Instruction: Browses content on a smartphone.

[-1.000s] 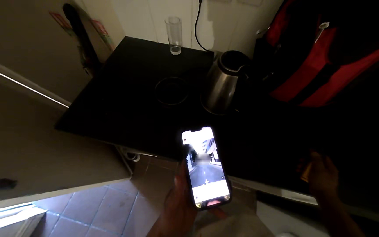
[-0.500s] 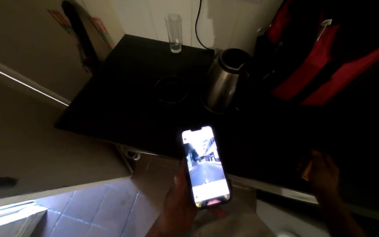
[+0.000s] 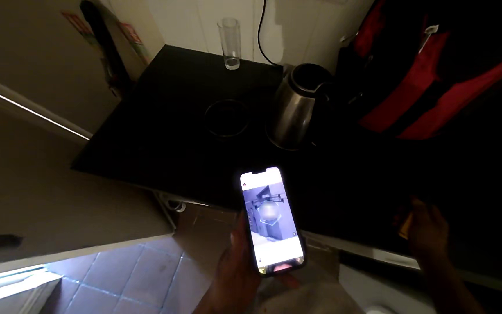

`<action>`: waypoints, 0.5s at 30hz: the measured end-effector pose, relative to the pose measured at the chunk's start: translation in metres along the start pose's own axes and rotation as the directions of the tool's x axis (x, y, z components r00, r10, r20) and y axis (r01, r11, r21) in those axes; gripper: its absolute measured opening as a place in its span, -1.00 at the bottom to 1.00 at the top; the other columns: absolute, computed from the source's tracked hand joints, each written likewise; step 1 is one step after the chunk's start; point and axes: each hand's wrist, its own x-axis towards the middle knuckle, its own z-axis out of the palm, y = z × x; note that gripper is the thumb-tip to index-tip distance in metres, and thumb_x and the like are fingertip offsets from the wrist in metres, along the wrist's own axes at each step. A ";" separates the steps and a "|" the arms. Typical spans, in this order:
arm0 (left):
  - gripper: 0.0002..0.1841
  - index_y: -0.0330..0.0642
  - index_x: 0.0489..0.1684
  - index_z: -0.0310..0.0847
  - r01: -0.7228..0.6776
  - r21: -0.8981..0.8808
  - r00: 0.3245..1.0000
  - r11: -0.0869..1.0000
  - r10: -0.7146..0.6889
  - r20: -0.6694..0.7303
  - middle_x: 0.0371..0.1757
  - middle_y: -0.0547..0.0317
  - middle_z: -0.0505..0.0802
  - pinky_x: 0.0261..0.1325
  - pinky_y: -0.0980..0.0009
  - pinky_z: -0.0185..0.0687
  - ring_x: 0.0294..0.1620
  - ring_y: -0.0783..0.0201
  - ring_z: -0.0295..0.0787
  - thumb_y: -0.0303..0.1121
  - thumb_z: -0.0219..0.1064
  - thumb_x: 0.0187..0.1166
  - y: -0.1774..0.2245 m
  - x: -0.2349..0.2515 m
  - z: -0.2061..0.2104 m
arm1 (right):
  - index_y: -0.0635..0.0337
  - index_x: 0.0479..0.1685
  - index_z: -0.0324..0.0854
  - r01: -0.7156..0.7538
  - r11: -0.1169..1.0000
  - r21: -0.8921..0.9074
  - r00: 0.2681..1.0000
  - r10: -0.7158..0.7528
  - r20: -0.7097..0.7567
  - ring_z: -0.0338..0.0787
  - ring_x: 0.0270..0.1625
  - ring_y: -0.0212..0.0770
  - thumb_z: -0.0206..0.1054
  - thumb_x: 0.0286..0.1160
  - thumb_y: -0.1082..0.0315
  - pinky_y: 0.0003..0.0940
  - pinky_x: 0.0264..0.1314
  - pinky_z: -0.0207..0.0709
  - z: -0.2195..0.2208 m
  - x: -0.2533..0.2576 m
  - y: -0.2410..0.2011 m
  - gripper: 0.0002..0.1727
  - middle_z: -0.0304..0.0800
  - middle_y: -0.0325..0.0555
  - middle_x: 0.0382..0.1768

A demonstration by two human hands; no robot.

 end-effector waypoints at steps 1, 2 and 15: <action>-0.24 0.22 0.77 0.16 0.003 0.000 1.000 1.000 -0.003 0.007 0.53 -0.05 0.64 -0.08 -0.15 0.86 0.43 -0.19 0.68 0.31 0.14 0.58 0.000 0.000 -0.001 | 0.24 0.46 0.42 0.001 1.000 -0.003 1.000 -0.001 0.001 0.71 -0.56 -0.35 -0.01 0.86 0.07 -0.40 -0.55 0.70 0.000 0.000 0.000 -0.52 0.70 -0.22 -0.36; -0.23 0.23 0.77 0.15 0.006 -0.002 1.000 1.000 -0.006 0.012 0.54 -0.04 0.63 -0.08 -0.14 0.86 0.43 -0.19 0.67 0.31 0.14 0.58 0.000 0.000 -0.001 | 0.24 0.46 0.42 0.005 1.000 -0.012 1.000 -0.005 0.005 0.71 -0.56 -0.36 -0.02 0.86 0.06 -0.40 -0.54 0.71 0.000 0.000 0.000 -0.52 0.69 -0.22 -0.36; -0.24 0.20 0.80 0.11 -0.013 -0.014 1.000 1.000 0.013 0.022 0.55 -0.03 0.63 -0.05 -0.14 0.86 0.44 -0.16 0.67 0.28 0.12 0.62 -0.001 0.001 0.000 | 0.22 0.47 0.41 0.021 1.000 0.007 1.000 -0.021 0.009 0.71 -0.55 -0.37 0.00 0.85 0.06 -0.42 -0.54 0.70 -0.001 0.000 0.002 -0.52 0.68 -0.24 -0.36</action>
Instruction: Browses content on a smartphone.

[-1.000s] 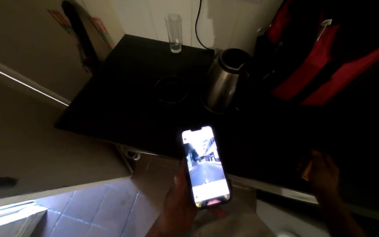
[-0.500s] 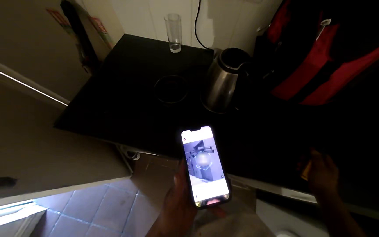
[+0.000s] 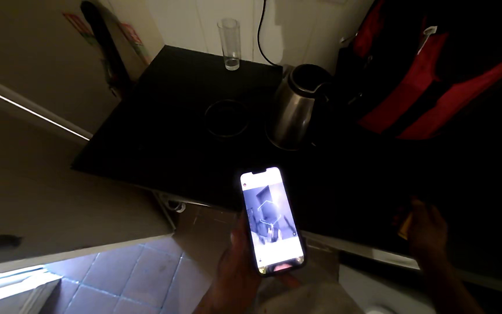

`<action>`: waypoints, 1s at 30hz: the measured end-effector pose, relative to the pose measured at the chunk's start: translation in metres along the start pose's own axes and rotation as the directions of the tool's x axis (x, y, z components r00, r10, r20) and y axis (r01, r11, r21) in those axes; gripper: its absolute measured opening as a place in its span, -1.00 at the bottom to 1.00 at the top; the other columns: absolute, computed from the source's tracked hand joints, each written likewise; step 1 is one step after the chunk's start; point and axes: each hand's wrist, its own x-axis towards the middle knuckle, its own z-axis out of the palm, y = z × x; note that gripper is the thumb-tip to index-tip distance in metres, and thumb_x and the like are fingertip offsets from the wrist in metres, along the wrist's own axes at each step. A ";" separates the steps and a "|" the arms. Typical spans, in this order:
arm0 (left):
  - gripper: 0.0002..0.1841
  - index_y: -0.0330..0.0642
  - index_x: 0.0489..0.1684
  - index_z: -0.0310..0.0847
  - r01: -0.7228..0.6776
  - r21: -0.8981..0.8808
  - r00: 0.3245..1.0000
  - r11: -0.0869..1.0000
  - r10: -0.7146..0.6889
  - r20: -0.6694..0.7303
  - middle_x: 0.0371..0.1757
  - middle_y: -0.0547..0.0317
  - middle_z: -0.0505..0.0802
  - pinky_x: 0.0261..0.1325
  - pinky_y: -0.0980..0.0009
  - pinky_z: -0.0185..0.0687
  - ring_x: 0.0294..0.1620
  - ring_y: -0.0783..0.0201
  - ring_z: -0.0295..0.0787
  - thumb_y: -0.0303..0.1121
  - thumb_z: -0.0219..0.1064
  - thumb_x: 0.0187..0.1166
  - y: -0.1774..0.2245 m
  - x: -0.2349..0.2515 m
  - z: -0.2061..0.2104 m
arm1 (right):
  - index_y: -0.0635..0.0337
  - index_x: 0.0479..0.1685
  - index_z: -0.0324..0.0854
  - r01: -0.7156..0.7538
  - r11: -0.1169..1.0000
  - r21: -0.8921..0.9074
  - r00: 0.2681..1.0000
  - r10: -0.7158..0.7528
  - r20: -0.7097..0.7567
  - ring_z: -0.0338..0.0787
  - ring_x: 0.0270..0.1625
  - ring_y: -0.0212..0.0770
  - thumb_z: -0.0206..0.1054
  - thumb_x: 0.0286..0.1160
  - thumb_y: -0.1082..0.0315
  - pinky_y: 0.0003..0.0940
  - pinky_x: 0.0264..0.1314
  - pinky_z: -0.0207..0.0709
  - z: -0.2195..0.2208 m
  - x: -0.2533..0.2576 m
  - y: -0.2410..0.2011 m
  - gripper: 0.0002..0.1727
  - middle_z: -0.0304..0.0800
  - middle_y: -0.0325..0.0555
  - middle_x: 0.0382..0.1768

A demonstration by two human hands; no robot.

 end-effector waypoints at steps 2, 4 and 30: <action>-0.24 0.20 0.79 0.12 0.002 -0.004 1.000 1.000 -0.002 0.000 0.54 -0.04 0.63 -0.06 -0.14 0.86 0.44 -0.17 0.67 0.28 0.14 0.61 0.000 0.000 0.000 | 0.24 0.47 0.41 0.005 1.000 -0.007 1.000 -0.005 -0.001 0.71 -0.55 -0.38 -0.01 0.85 0.06 -0.42 -0.54 0.70 0.000 -0.001 -0.002 -0.52 0.69 -0.23 -0.37; -0.23 0.18 0.79 0.12 0.001 -0.006 1.000 1.000 -0.001 -0.003 0.53 -0.05 0.64 -0.06 -0.15 0.86 0.42 -0.19 0.68 0.28 0.14 0.61 0.000 0.001 0.000 | 0.25 0.45 0.42 0.011 1.000 -0.003 1.000 -0.011 0.002 0.72 -0.56 -0.38 -0.01 0.85 0.07 -0.42 -0.54 0.71 0.000 -0.001 -0.002 -0.52 0.70 -0.24 -0.37; -0.21 0.13 0.74 0.19 0.010 0.034 0.999 0.999 -0.008 -0.035 0.52 -0.08 0.64 -0.10 -0.16 0.85 0.43 -0.20 0.66 0.34 0.13 0.57 -0.001 -0.004 0.002 | 0.23 0.48 0.40 0.021 1.000 0.002 1.000 -0.021 0.021 0.73 -0.55 -0.37 -0.02 0.84 0.04 -0.41 -0.54 0.71 -0.001 0.000 0.000 -0.50 0.69 -0.24 -0.36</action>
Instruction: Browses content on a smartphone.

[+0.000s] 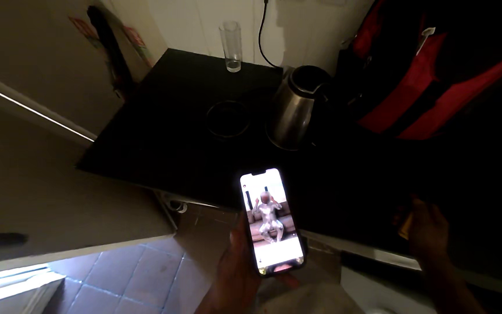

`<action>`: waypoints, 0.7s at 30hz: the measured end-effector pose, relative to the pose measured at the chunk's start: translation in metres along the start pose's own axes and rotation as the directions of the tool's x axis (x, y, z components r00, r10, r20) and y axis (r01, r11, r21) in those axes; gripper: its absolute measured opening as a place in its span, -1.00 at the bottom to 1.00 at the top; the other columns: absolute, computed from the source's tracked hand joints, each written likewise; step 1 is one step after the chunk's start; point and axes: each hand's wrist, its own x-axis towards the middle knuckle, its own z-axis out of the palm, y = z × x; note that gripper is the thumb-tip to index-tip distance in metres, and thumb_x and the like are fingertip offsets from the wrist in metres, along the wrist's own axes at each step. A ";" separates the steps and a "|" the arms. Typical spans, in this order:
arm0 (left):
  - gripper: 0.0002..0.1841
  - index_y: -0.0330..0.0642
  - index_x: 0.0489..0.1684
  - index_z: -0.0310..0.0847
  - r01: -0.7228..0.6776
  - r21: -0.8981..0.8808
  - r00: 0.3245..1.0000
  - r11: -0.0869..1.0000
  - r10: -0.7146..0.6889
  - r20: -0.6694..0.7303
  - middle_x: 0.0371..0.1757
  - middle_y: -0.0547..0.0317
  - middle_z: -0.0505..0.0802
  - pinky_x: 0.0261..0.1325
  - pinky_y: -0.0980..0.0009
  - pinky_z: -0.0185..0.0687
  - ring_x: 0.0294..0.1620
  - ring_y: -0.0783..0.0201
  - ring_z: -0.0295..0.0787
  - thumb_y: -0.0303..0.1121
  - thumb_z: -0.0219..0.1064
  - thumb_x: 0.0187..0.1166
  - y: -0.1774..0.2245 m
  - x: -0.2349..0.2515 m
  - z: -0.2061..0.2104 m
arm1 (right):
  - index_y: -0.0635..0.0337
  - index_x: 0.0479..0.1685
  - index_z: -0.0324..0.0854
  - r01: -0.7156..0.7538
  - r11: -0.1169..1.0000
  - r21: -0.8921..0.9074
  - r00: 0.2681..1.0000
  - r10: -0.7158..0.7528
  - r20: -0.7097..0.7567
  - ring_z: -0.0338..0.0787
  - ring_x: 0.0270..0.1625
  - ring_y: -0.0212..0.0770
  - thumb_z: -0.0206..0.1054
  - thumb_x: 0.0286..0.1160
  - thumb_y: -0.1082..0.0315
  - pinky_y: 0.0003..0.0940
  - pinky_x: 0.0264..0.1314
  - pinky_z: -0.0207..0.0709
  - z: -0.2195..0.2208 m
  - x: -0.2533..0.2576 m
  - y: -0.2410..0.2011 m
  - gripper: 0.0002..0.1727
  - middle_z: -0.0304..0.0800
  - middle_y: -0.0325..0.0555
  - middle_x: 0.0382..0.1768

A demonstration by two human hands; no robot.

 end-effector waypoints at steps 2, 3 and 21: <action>-0.20 0.12 0.75 0.15 0.000 -0.005 1.000 1.000 0.000 -0.002 0.52 -0.09 0.64 -0.11 -0.16 0.85 0.42 -0.21 0.67 0.34 0.14 0.56 0.000 -0.001 0.000 | 0.24 0.48 0.40 0.004 1.000 -0.002 1.000 -0.004 -0.002 0.72 -0.55 -0.37 -0.02 0.85 0.05 -0.42 -0.54 0.71 0.000 -0.001 0.000 -0.50 0.70 -0.24 -0.37; -0.19 0.12 0.76 0.13 0.001 -0.009 1.000 1.000 -0.001 -0.002 0.51 -0.09 0.65 -0.11 -0.15 0.85 0.41 -0.21 0.68 0.33 0.15 0.56 -0.001 -0.001 0.000 | 0.25 0.48 0.40 0.006 1.000 -0.004 1.000 -0.006 -0.009 0.72 -0.56 -0.38 -0.02 0.85 0.05 -0.43 -0.55 0.71 0.000 -0.001 0.000 -0.50 0.70 -0.24 -0.37; -0.27 0.18 0.73 0.23 0.000 0.016 1.000 1.000 -0.001 0.025 0.52 -0.02 0.66 -0.08 -0.13 0.86 0.43 -0.15 0.68 0.32 0.09 0.60 0.004 -0.004 0.002 | 0.24 0.46 0.42 -0.015 1.000 -0.021 1.000 0.014 -0.016 0.73 -0.52 -0.33 0.01 0.84 0.01 -0.35 -0.49 0.73 -0.002 0.000 0.005 -0.49 0.71 -0.19 -0.33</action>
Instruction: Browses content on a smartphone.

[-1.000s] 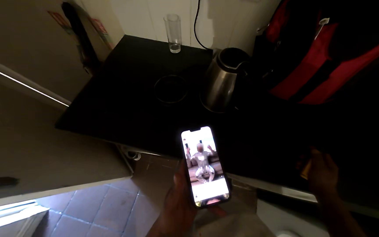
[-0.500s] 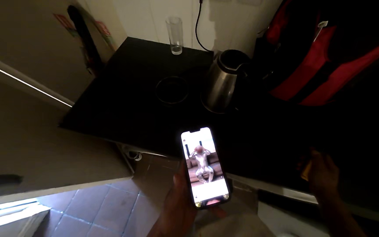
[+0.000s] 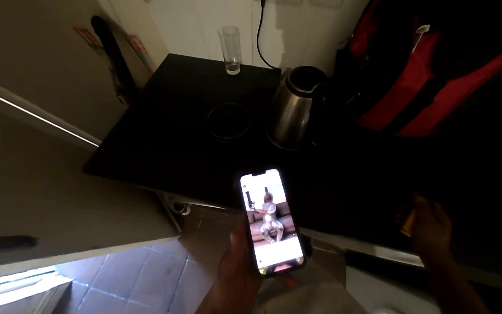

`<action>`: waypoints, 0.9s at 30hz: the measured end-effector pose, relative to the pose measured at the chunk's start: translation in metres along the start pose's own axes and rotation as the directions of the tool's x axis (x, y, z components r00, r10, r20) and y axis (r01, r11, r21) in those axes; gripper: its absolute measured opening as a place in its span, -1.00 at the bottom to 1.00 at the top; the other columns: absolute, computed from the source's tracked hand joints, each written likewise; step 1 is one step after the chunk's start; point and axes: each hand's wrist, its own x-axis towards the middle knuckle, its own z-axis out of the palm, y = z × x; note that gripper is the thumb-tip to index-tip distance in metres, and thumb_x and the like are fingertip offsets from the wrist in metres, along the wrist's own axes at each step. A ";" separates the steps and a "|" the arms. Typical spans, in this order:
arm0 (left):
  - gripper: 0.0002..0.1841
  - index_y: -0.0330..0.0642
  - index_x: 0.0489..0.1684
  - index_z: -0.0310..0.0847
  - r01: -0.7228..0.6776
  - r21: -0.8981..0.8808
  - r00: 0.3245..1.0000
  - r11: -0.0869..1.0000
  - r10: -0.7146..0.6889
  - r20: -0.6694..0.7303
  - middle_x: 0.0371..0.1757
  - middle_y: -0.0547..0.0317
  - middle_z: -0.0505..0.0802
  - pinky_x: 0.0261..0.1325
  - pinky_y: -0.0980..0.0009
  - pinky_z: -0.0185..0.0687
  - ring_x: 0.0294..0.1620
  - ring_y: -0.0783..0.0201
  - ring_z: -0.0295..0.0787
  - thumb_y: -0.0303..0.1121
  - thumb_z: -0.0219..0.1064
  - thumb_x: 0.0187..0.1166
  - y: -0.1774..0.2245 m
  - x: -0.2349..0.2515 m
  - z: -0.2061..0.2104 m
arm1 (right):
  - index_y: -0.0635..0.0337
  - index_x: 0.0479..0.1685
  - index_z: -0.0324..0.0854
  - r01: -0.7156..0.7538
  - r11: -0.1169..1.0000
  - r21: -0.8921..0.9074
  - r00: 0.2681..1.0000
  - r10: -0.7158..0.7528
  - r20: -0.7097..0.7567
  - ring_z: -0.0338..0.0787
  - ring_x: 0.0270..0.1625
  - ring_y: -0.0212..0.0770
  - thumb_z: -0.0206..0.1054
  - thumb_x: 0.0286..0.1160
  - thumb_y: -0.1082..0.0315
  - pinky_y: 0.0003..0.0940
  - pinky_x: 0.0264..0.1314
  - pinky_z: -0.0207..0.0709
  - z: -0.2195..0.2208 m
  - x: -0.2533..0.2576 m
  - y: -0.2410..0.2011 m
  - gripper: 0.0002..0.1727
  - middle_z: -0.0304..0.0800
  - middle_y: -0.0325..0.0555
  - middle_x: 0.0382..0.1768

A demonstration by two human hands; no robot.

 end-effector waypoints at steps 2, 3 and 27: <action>-0.25 0.18 0.75 0.18 -0.003 -0.002 1.000 1.000 0.003 0.010 0.54 -0.04 0.64 -0.08 -0.13 0.86 0.43 -0.17 0.67 0.32 0.09 0.60 0.001 -0.001 -0.002 | 0.22 0.45 0.43 -0.002 1.000 0.002 1.000 0.002 0.001 0.73 -0.52 -0.33 0.02 0.84 0.02 -0.35 -0.50 0.73 0.000 0.001 0.000 -0.50 0.71 -0.19 -0.32; -0.24 0.17 0.75 0.18 -0.003 -0.001 1.000 1.000 0.003 0.010 0.53 -0.05 0.64 -0.08 -0.12 0.86 0.42 -0.18 0.68 0.32 0.10 0.60 0.001 -0.001 -0.002 | 0.22 0.45 0.43 -0.002 1.000 0.005 1.000 0.002 -0.001 0.72 -0.53 -0.34 0.02 0.84 0.02 -0.36 -0.51 0.72 0.001 0.001 0.000 -0.51 0.70 -0.20 -0.33; -0.25 0.22 0.77 0.17 0.008 -0.051 1.000 0.999 -0.009 -0.010 0.53 -0.04 0.65 -0.03 -0.12 0.85 0.42 -0.16 0.68 0.31 0.11 0.60 0.000 0.002 -0.010 | 0.23 0.46 0.41 0.000 1.000 -0.021 1.000 0.000 0.006 0.71 -0.55 -0.39 -0.04 0.87 0.06 -0.43 -0.54 0.69 0.002 -0.001 -0.007 -0.52 0.68 -0.24 -0.36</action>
